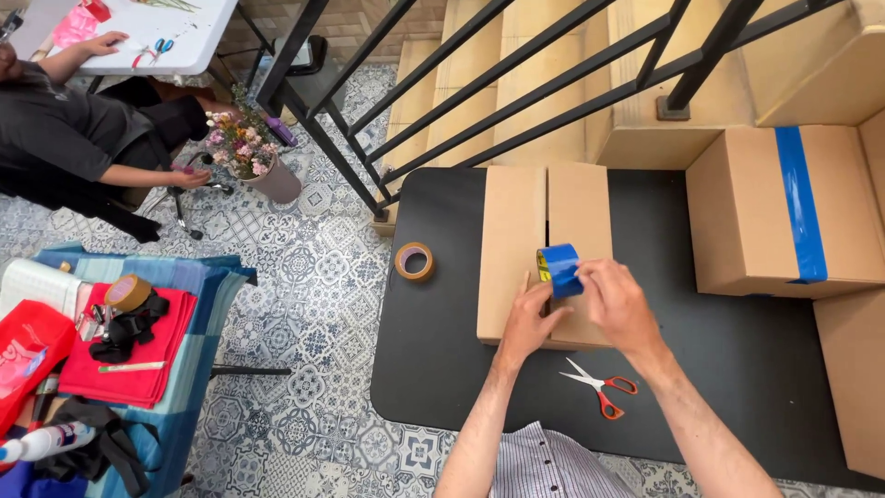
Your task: The person folds a flat cardboard box into shape and seals the bottom and top with blue adhesive tape using scissors.
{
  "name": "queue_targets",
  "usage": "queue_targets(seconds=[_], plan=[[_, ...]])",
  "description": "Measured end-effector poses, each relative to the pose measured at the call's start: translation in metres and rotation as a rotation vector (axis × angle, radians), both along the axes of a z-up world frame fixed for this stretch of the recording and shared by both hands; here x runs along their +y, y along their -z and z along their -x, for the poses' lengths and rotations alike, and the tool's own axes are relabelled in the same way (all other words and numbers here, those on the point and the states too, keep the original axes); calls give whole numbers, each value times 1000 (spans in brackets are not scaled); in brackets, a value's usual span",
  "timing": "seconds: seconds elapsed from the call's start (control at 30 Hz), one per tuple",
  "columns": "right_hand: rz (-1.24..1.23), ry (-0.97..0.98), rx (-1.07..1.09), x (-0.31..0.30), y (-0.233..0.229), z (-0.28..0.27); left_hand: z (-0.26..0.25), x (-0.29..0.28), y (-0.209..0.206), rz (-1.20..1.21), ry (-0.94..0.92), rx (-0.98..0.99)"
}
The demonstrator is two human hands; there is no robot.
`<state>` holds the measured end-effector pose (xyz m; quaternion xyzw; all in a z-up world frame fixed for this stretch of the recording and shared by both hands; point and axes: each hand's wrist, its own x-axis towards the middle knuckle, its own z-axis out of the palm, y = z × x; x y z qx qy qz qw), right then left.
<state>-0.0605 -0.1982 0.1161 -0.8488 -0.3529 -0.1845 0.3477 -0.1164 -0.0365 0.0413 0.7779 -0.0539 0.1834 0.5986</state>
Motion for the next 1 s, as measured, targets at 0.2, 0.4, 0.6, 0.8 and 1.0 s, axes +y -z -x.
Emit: queue_targets(seconds=[0.2,0.4,0.6,0.8,1.0], plan=[[0,25,273,-2,-57,-1,1,1,-3,-63,70,-11],[79,90,34,6,-55,5,-2,-1,14,-115,49,-39],[357,7,-370,17,-58,60,-6,1,5,-30,-25,0],[352,-26,-250,5,-72,48,-4,7,-18,-5,-17,50],[335,-12,-271,11,-104,45,0,2,5,-152,54,-33]])
